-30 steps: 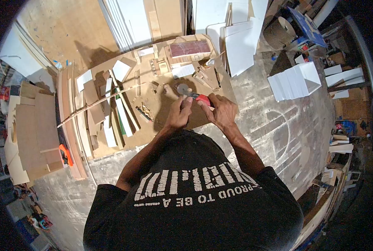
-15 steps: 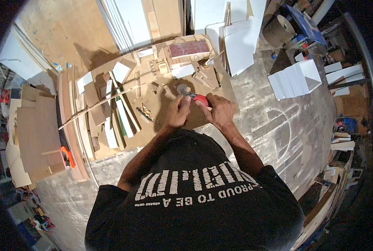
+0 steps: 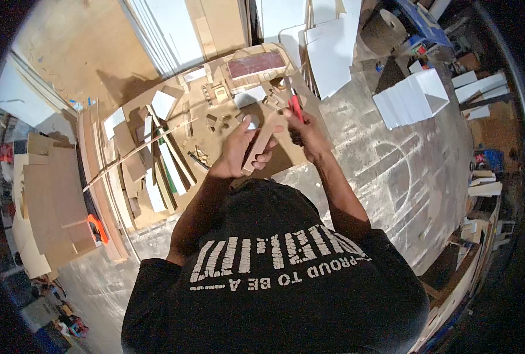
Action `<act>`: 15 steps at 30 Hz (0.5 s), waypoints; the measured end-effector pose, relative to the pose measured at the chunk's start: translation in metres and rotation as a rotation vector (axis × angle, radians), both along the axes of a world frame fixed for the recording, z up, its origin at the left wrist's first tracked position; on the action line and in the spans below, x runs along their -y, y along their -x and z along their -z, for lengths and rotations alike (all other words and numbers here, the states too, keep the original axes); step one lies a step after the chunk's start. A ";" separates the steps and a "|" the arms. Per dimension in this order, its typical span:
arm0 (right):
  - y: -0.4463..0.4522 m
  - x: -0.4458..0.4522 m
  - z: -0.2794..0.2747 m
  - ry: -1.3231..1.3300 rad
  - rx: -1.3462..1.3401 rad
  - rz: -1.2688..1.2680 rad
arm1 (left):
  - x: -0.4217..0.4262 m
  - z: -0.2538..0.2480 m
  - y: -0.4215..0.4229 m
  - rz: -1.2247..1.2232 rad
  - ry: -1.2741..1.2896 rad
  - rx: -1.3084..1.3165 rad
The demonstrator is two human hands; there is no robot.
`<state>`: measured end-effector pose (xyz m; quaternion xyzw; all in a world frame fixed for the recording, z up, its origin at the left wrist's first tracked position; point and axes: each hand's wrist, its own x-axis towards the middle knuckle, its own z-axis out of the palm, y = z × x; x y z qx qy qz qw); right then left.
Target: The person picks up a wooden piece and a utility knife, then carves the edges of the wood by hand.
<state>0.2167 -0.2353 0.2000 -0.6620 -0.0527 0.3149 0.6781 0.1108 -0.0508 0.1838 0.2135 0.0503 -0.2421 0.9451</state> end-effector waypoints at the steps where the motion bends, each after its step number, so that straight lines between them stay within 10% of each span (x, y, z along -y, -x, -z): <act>1: 0.003 -0.003 0.002 -0.024 -0.041 0.015 | 0.002 0.003 -0.002 0.021 0.009 0.003; 8: -0.010 0.009 0.014 -0.022 0.044 0.134 | 0.010 0.008 0.004 0.054 0.039 -0.009; 15: 0.030 0.029 -0.017 0.617 0.847 -0.049 | 0.018 -0.018 0.002 -0.190 -0.068 -0.087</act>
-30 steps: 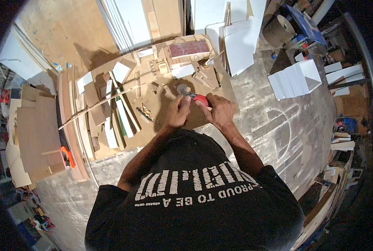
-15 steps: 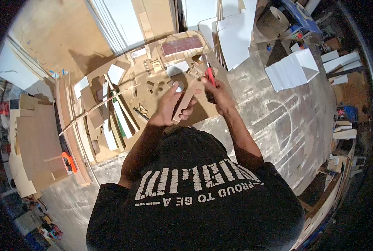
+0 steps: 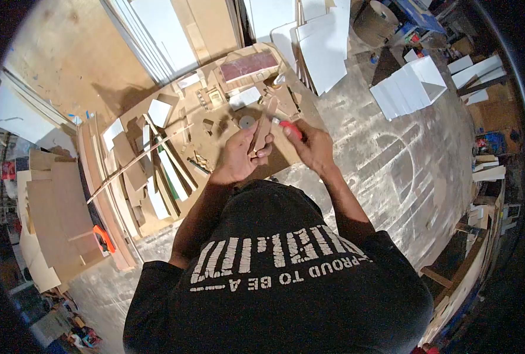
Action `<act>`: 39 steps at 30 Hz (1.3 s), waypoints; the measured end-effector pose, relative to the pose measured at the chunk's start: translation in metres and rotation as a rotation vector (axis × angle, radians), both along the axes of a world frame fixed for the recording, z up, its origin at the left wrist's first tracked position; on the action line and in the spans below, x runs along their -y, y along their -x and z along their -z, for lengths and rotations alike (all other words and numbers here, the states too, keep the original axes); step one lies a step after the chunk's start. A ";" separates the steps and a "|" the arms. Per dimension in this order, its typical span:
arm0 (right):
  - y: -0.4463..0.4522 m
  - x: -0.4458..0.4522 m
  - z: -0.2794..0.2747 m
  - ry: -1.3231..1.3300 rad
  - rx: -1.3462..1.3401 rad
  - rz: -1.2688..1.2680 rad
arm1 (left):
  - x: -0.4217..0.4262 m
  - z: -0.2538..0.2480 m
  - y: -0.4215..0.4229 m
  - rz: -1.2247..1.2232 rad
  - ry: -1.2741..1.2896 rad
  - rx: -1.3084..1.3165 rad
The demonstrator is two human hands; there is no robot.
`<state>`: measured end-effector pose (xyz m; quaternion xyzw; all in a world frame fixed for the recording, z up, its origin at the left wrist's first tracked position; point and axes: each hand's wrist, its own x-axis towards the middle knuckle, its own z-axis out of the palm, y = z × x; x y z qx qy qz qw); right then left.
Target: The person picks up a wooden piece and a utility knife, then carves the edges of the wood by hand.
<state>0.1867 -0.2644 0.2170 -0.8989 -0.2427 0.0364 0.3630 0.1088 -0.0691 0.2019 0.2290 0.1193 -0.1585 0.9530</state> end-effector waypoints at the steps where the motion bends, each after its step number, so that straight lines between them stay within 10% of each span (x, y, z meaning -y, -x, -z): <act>1: 0.006 0.002 -0.002 0.054 0.006 -0.034 | 0.000 0.006 0.000 0.009 -0.072 0.032; 24: 0.006 -0.002 0.001 0.243 0.251 -0.085 | 0.019 0.011 0.003 -0.218 -1.050 0.112; 39: -0.002 -0.006 0.019 0.212 0.453 0.060 | 0.031 0.002 0.000 -0.380 -1.218 0.055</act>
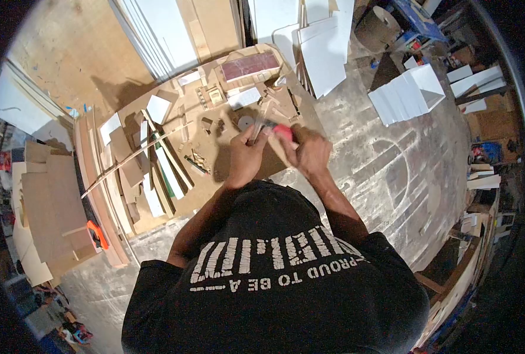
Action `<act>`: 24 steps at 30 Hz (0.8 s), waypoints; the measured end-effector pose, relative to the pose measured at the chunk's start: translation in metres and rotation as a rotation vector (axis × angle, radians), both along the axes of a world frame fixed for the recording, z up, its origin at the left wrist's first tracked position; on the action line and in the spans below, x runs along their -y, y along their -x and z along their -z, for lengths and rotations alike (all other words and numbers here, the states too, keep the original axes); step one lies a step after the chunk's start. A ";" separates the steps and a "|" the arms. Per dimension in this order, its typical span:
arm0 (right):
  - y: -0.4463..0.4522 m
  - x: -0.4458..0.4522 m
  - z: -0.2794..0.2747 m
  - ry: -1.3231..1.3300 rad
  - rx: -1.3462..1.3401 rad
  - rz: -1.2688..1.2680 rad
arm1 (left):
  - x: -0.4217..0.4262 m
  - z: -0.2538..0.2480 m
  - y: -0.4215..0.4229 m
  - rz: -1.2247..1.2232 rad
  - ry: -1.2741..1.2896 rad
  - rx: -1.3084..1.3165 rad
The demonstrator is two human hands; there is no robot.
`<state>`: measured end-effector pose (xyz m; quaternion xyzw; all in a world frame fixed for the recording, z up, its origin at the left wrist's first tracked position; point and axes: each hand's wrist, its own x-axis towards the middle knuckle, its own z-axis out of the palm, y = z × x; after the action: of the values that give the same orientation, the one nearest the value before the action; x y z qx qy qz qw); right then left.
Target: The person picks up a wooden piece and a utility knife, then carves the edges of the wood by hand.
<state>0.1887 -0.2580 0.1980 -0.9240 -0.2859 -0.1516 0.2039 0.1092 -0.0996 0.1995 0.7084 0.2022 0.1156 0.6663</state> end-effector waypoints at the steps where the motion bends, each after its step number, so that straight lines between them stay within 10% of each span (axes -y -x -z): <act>1: -0.009 0.002 0.004 -0.008 0.033 0.038 | 0.003 -0.017 0.005 0.013 -0.033 -0.094; 7: -0.056 0.037 -0.015 -0.221 -0.477 0.335 | 0.000 -0.019 0.009 0.071 -0.162 0.030; 11: -0.037 0.026 -0.005 -0.938 -1.063 0.045 | -0.004 -0.017 0.012 0.165 -0.212 0.052; 15: -0.025 0.001 0.004 -0.998 -1.216 -0.055 | -0.007 -0.014 0.010 0.256 -0.344 0.249; 24: 0.005 -0.008 0.002 -1.336 -1.048 0.081 | -0.028 -0.007 0.015 0.274 0.559 0.155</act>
<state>0.1832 -0.2504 0.1957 -0.5699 0.0284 0.1516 0.8071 0.0944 -0.0720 0.2061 0.5076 0.0776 0.0184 0.8579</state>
